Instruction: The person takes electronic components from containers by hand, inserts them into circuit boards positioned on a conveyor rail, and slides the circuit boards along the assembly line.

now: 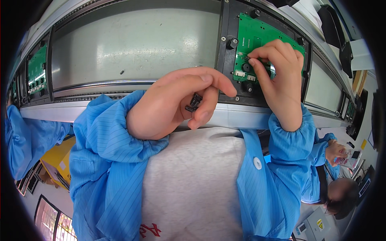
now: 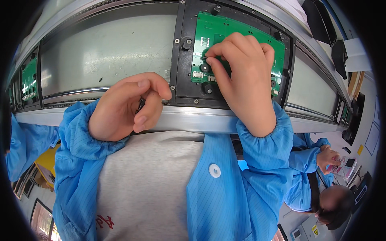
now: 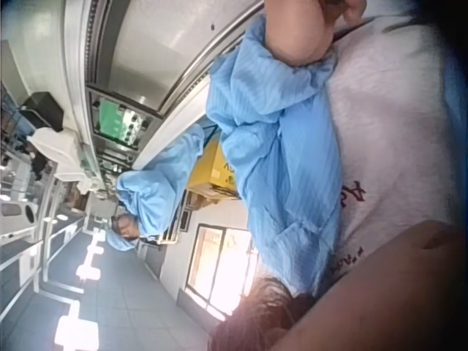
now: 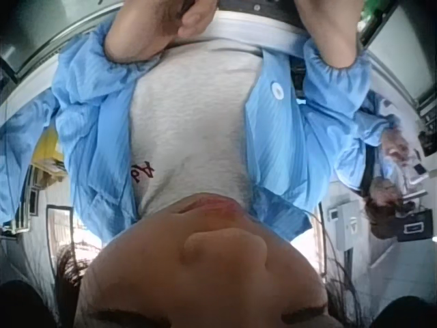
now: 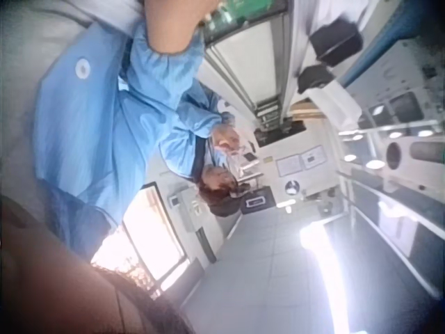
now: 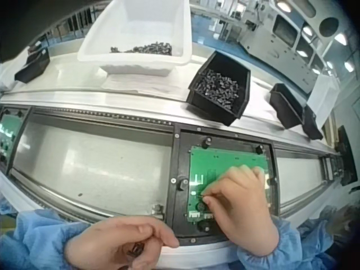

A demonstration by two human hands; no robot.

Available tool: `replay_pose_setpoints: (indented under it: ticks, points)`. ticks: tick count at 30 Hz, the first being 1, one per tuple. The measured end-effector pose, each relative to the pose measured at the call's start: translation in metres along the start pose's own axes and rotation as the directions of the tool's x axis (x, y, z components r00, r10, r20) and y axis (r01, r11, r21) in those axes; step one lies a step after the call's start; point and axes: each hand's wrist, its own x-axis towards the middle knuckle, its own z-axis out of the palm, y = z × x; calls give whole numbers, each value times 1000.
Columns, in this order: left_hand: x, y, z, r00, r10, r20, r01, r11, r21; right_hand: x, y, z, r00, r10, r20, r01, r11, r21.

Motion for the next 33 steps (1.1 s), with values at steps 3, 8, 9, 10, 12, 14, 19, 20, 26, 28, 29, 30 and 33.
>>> replay_pose_setpoints:
  ticks: [3, 8, 9, 10, 12, 14, 19, 20, 26, 28, 29, 30, 33]
  points:
    - [0, 0, 0, 1000, 3, -14, -2, 999, 34, 1, -1, 1, 1000, 4, 4, -4, 1000, -1]
    - [0, 1, 0, 1000, -13, -25, 14, 999, 49, 1, 0, 1, 1000, -9, 18, 10, 999, -37]
    - [0, 1, 0, 1000, -12, -25, 14, 999, 50, 1, 0, 1, 1000, -10, 18, 10, 999, -37]
    - [0, 1, 0, 1000, -16, -21, 17, 999, 42, 1, 0, 0, 1000, -18, 19, 19, 998, -52]
    - [0, 1, 1, 1000, -24, -14, 24, 999, 29, 1, 0, -1, 999, -36, 21, 37, 996, -81]
    - [0, 1, 0, 1000, -26, -11, 26, 999, 22, 2, 0, -3, 999, -46, 23, 48, 994, -96]
    - [-2, 1, -2, 1000, -17, -5, 17, 1000, 22, 4, -2, -5, 995, -88, 46, 94, 984, -150]
    - [-3, 2, -2, 1000, -30, -8, 30, 1000, -5, 5, -3, -5, 995, -88, 48, 94, 982, -162]
    - [-6, 6, -6, 998, -53, 41, 54, 998, -29, 10, -11, -11, 993, -84, 85, 104, 960, -259]
    - [-10, 8, -8, 995, -34, 90, 32, 999, 26, 13, -16, -12, 990, -85, 115, 118, 941, -317]
    - [-11, 12, -7, 997, -18, 71, 12, 996, 84, 14, -18, -12, 990, -81, 112, 114, 940, -321]
    - [-13, 17, -7, 999, 1, 52, -9, 990, 142, 15, -20, -12, 990, -75, 118, 111, 934, -340]
    - [-24, 32, -13, 992, 126, -23, -112, 942, 317, 19, -24, -12, 989, -59, 137, 109, 913, -393]
